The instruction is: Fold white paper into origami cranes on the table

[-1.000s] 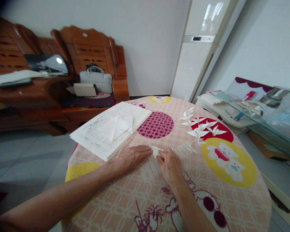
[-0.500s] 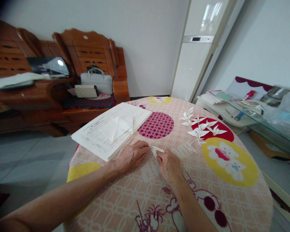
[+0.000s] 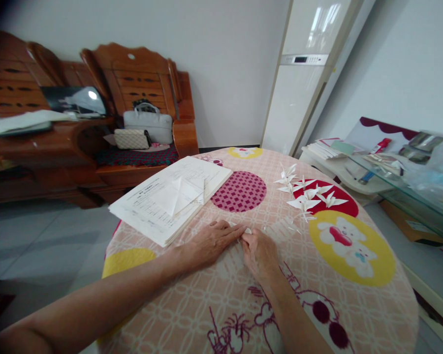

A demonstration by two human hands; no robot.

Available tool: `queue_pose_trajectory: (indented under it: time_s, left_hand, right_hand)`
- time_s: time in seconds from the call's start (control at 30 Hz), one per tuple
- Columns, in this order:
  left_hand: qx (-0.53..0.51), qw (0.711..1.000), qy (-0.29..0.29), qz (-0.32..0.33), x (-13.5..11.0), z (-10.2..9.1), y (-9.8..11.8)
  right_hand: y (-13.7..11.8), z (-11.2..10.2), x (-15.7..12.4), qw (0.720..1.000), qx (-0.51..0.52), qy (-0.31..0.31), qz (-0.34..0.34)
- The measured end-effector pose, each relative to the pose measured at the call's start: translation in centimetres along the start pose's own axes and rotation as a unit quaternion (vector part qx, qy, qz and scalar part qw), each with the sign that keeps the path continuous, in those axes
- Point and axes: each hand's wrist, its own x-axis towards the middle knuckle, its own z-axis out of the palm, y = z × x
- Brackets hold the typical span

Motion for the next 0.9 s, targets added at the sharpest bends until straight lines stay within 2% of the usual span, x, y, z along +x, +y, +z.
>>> queue_pose_trajectory:
  time_s: [0.63, 0.8, 0.9]
  left_hand:
    - [0.028, 0.999, 0.006, -0.021, -0.16, 0.38, 0.41]
    - [-0.021, 0.999, 0.026, -0.016, -0.28, 0.1, 0.19]
    - [-0.056, 0.997, 0.035, -0.043, -0.1, -0.44, -0.03]
  right_hand:
    - [0.3, 0.26, -0.04, 0.998, 0.055, 0.011, -0.002]
    - [0.28, 0.26, 0.09, 0.999, 0.043, 0.005, -0.002]
    - [0.24, 0.25, 0.14, 0.999, 0.041, 0.004, -0.004]
